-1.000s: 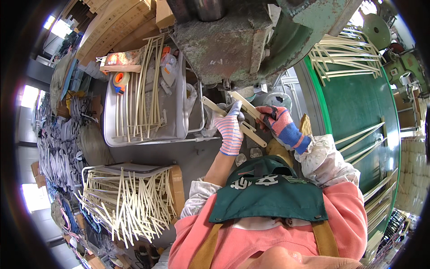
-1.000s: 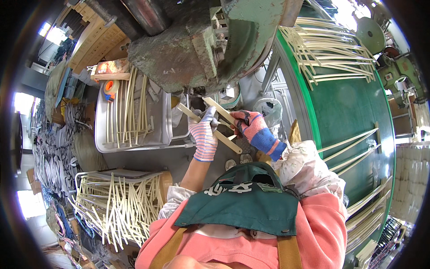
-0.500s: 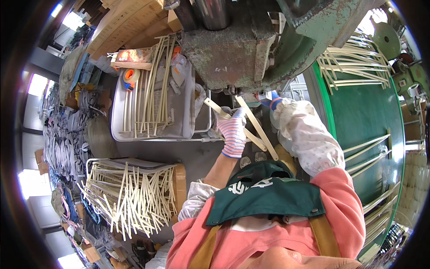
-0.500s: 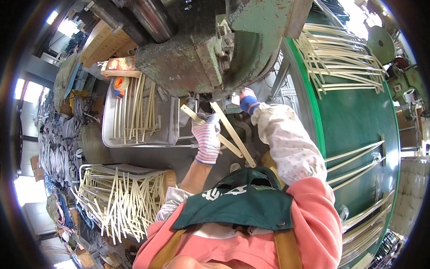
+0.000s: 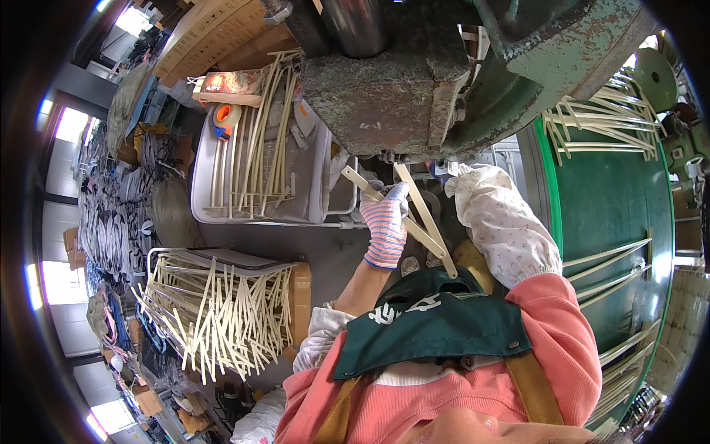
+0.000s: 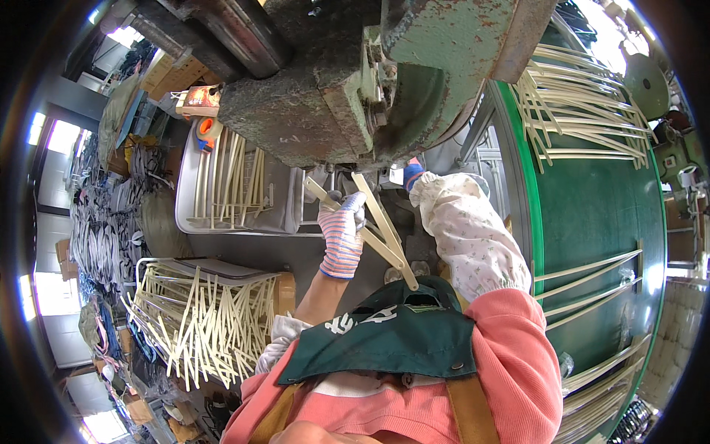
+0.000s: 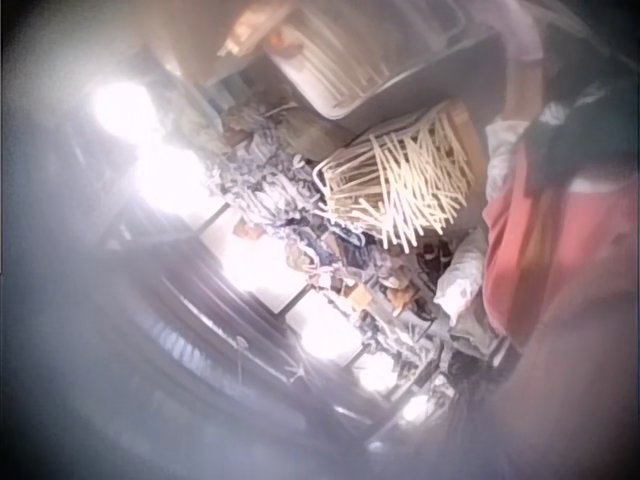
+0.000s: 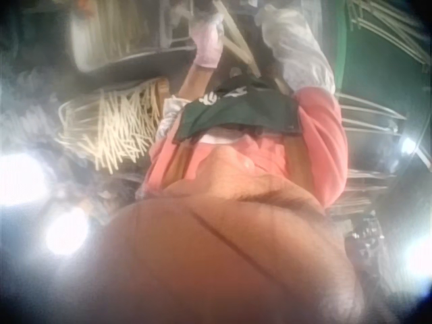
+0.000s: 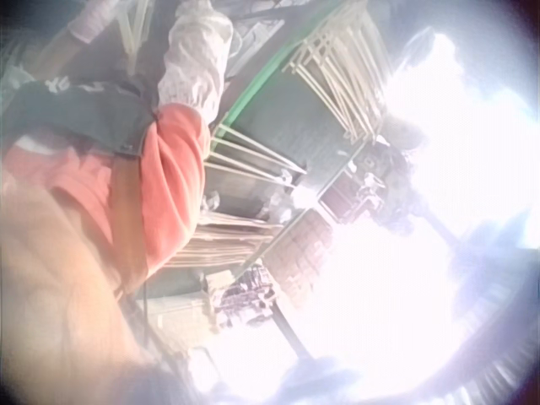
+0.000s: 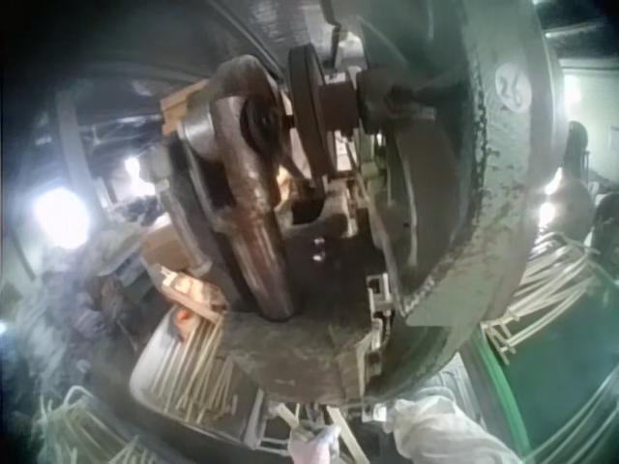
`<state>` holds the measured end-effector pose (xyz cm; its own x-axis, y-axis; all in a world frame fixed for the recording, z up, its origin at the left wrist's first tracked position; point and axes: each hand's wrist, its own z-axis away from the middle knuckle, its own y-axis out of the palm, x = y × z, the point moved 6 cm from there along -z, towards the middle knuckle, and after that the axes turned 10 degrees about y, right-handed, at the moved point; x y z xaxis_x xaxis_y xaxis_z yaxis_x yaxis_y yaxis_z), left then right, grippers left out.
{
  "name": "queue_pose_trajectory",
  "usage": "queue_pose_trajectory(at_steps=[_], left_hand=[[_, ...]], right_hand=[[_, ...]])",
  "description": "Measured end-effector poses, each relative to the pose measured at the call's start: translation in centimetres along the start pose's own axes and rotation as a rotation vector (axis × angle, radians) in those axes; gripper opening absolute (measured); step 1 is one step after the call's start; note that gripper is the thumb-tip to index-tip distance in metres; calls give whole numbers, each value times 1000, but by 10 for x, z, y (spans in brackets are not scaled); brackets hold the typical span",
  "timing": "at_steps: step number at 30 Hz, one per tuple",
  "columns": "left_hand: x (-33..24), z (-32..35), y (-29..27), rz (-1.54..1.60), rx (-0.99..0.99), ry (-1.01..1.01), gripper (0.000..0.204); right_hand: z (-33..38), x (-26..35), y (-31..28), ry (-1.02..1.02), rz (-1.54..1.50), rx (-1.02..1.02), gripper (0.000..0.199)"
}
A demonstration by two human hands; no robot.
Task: The person assembles small wooden frames by inserting dowels into pre-drilled holes on a workbench. They repeatedly pick up frame components, align them, and press the dowels into place to form rectangular structures.
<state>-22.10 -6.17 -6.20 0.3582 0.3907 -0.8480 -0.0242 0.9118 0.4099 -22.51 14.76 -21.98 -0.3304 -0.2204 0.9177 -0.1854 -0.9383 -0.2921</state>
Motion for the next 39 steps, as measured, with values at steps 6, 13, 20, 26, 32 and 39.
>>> queue_pose_trajectory(at_steps=[6,13,20,26,32,39], left_hand=[[3,-7,-1,-34,-7,49,43],[23,-16,-12,-62,-49,23,43],[12,-14,-32,-243,320,-33,29],[-20,6,-39,-396,519,-44,48],[-38,14,-25,-473,637,-45,56],[-30,7,-14,-451,727,-64,56]], right_hand=[[3,3,-2,-5,-13,11,24],[0,10,0,-41,-13,25,25],[0,25,5,-98,17,42,27],[8,64,24,-230,129,4,28],[64,117,23,-226,636,-130,31],[126,120,35,286,-100,269,62]])
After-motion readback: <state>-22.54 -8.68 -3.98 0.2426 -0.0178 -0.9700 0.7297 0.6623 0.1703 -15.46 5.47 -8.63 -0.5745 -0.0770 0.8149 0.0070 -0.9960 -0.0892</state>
